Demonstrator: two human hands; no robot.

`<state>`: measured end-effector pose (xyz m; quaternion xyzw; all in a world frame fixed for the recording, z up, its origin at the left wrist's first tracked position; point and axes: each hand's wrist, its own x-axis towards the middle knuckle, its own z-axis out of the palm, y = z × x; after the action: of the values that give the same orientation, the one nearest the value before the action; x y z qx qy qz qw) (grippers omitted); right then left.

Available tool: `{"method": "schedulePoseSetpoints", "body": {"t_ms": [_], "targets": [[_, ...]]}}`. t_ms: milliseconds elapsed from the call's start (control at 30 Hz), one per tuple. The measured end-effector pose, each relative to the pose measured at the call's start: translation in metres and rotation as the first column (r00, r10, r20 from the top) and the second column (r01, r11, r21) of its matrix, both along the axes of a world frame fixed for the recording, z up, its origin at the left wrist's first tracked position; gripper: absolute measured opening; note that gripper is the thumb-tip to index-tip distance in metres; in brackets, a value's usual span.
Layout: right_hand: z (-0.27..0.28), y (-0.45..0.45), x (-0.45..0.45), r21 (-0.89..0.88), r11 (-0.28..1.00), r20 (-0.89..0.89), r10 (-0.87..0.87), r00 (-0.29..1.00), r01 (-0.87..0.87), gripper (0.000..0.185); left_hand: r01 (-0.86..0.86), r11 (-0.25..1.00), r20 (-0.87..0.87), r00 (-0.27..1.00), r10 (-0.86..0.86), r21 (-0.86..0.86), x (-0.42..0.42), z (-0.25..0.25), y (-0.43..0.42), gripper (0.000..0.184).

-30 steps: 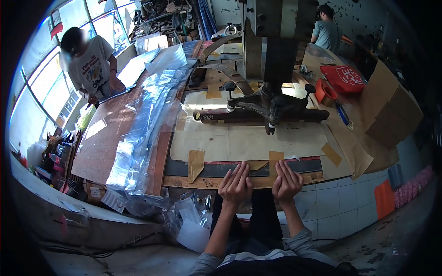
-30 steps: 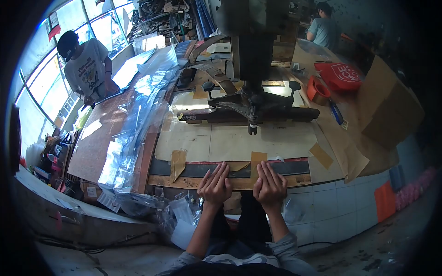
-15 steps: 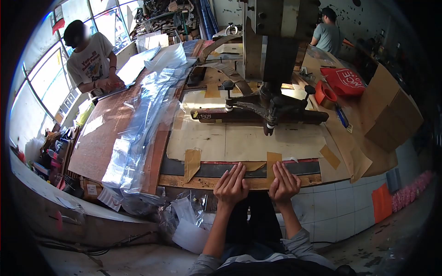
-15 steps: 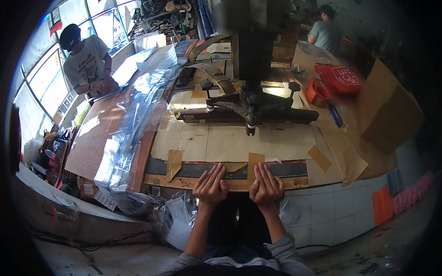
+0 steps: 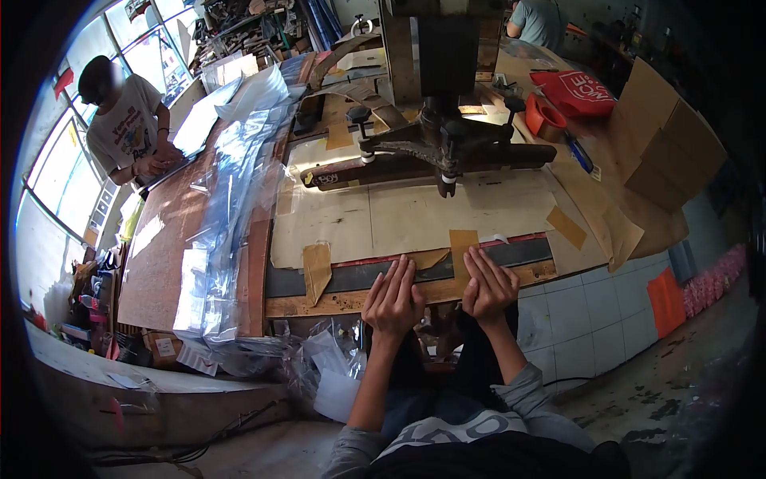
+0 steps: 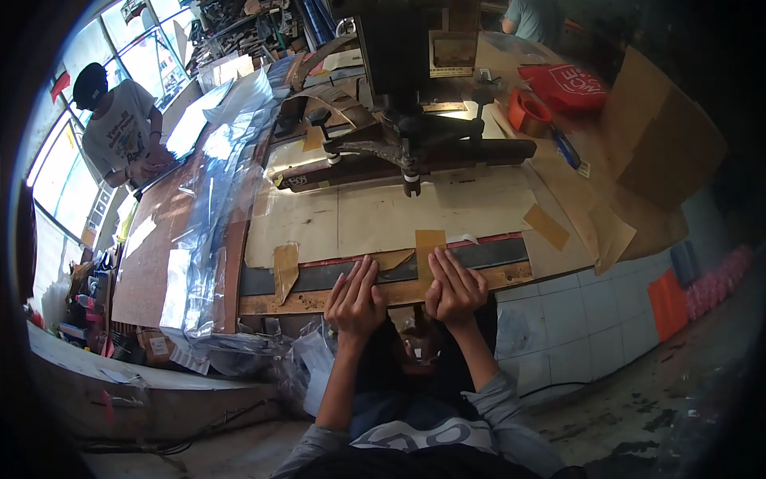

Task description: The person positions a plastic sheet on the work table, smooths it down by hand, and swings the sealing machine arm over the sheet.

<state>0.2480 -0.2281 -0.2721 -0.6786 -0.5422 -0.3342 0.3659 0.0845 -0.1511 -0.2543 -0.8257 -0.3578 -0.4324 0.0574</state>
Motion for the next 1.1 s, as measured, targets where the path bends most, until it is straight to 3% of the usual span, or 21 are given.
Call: {"method": "schedulePoseSetpoints", "body": {"t_ms": [67, 133, 233, 367, 433, 500, 600, 700, 800, 867, 1100], "targets": [[0.000, -0.001, -0.001, 0.008, 1.000, -0.007, 0.004, 1.000, -0.004, 0.038, 0.019, 0.999, 0.001, 1.000, -0.019, -0.048, -0.001, 0.007, -0.002, 0.031], [0.002, 0.000, -0.002, 0.014, 1.000, -0.017, 0.008, 1.000, -0.008, 0.038, 0.143, 0.971, 0.082, 0.988, -0.129, -0.194, -0.007, 0.014, 0.000, 0.025], [0.001, -0.002, -0.001, 0.009, 1.000, -0.017, 0.013, 1.000, -0.012, 0.036, 0.330, 0.841, 0.255, 0.937, -0.238, -0.429, -0.027, 0.035, 0.012, 0.021], [0.002, -0.003, -0.002, 0.001, 1.000, -0.025, 0.021, 0.999, -0.021, 0.035, -0.067, 0.934, -0.157, 0.988, 0.012, -0.352, -0.054, 0.062, 0.076, 0.036], [0.002, -0.003, -0.001, 0.001, 1.000, -0.026, 0.023, 0.999, -0.023, 0.035, -0.179, 0.961, -0.350, 0.932, 0.096, -0.212, -0.065, 0.063, 0.128, 0.048], [0.003, -0.003, -0.002, 0.002, 1.000, -0.024, 0.025, 0.999, -0.025, 0.035, -0.294, 0.913, -0.489, 0.863, 0.127, -0.282, -0.069, 0.074, 0.168, 0.056], [0.007, -0.005, -0.002, -0.013, 0.999, -0.060, 0.043, 0.997, -0.044, 0.031, -0.326, 0.897, -0.475, 0.866, 0.156, -0.299, -0.077, 0.055, 0.222, 0.057], [0.027, -0.009, 0.011, -0.127, 0.970, -0.281, 0.164, 0.946, -0.206, 0.025, -0.322, 0.839, -0.427, 0.896, 0.121, -0.439, -0.081, 0.038, 0.235, 0.053], [0.059, 0.005, 0.060, -0.179, 0.967, -0.400, 0.099, 0.911, -0.184, 0.019, -0.300, 0.908, -0.401, 0.900, 0.169, -0.291, -0.083, 0.017, 0.232, 0.046], [0.069, 0.025, 0.100, -0.193, 0.979, -0.195, 0.025, 0.980, -0.064, 0.019, -0.291, 0.915, -0.398, 0.902, 0.166, -0.278, -0.084, 0.019, 0.228, 0.045], [0.049, 0.064, 0.165, -0.416, 0.909, -0.055, -0.039, 0.998, 0.013, 0.037, -0.331, 0.902, -0.424, 0.884, 0.194, -0.277, -0.081, 0.029, 0.222, 0.045]]}}
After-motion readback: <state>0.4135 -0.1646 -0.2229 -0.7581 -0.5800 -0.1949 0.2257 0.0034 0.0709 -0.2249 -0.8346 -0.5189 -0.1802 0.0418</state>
